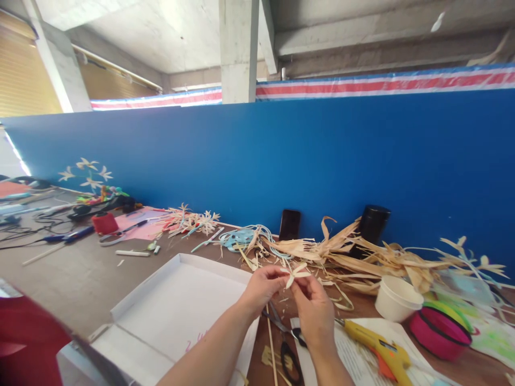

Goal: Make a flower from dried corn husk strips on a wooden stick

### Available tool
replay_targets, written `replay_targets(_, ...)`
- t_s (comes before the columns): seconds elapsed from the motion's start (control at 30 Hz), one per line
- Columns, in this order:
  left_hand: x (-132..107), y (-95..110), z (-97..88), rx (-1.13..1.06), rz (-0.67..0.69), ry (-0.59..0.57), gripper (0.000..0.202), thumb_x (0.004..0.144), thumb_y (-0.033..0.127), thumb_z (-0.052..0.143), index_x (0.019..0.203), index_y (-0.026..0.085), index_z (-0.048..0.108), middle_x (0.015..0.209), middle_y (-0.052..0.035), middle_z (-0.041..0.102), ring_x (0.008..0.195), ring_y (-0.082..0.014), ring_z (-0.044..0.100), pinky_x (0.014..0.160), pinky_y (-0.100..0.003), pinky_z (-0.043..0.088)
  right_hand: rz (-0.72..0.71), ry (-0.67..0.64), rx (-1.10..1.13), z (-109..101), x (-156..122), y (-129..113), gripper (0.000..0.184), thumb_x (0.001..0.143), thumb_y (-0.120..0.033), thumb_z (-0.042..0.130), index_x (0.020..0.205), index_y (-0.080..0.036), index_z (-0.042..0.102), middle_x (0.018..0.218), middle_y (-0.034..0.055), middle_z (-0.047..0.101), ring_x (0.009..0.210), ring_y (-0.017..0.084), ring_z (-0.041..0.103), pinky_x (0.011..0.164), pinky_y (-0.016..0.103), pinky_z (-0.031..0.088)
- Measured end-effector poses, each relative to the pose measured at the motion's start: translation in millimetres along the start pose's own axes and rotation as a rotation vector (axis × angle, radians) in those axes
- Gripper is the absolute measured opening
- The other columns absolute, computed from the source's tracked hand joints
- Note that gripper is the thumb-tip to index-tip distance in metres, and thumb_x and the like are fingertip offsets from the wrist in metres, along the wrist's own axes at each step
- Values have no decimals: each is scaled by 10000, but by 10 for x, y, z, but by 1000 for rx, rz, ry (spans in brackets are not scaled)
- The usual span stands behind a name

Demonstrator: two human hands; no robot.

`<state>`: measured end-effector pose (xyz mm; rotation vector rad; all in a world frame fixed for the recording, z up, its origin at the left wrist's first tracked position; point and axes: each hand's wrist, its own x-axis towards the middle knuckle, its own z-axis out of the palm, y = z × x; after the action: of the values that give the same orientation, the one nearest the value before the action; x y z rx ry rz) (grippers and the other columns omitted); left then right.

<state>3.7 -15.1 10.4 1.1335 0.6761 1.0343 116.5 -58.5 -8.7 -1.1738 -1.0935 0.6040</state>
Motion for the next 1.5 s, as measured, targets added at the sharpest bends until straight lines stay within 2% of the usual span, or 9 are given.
replay_targets(0.2,20,19,-46,-83,17,-75,319,502,316,763,723,114,655,631,0,585,486,-43,418,481,-180,280,48,33,-99,-12,-24,-84,625,713,-387,614,1280,-204,425,988,70,676,924,223,605,851,362,420)
replay_targets(0.4,69,10,-132,-213,52,-120,330,513,318,776,711,105,620,639,-13,586,488,-39,417,488,-183,262,41,13,-125,68,-36,-209,678,664,-409,641,1277,-195,447,1000,86,675,854,227,628,764,348,471)
replay_targets(0.53,102,40,-182,-319,111,-82,292,528,289,774,696,122,604,621,8,559,499,-39,414,518,-188,296,135,-72,-119,-127,20,-350,598,641,-397,655,1189,-193,530,1040,90,658,863,221,624,709,313,492)
replay_targets(0.63,97,78,-195,-322,137,-82,295,542,295,768,721,132,599,661,0,567,561,-57,456,571,-195,332,169,-73,-387,-425,49,-456,440,662,-446,603,1025,-199,633,905,75,690,740,226,632,614,319,486)
replay_targets(0.77,70,110,-180,-356,115,-147,300,568,287,755,739,135,562,712,-17,594,614,-77,496,607,-207,348,78,-303,-781,-619,-48,-467,213,671,-386,580,792,-248,688,777,34,700,704,223,625,644,316,448)
replay_targets(0.93,55,96,-189,-382,113,-219,280,593,264,745,745,130,551,683,-8,586,607,-77,510,631,-215,362,-23,-524,-1154,-414,-317,-345,125,676,-225,537,699,-256,656,725,30,681,696,213,613,585,280,364)
replay_targets(1.13,73,66,-224,-361,85,-196,287,589,281,749,749,125,570,699,-12,585,585,-66,497,623,-214,376,-141,-567,-1403,-258,-383,-250,321,607,-22,456,839,-192,597,805,94,670,758,242,622,586,284,334)
replay_targets(1.3,64,89,-223,-370,84,-184,322,556,309,768,736,119,581,695,-18,582,571,-64,485,610,-215,382,-139,-581,-1371,-261,-349,-191,320,626,-29,436,844,-190,606,785,100,679,765,247,631,600,289,351)
replay_targets(1.5,78,117,-266,-373,113,-187,318,560,319,761,721,118,575,655,-4,550,548,-57,453,581,-205,354,-47,-492,-1240,-471,-284,-268,329,673,-153,469,874,-332,659,828,22,704,810,263,635,645,324,396)
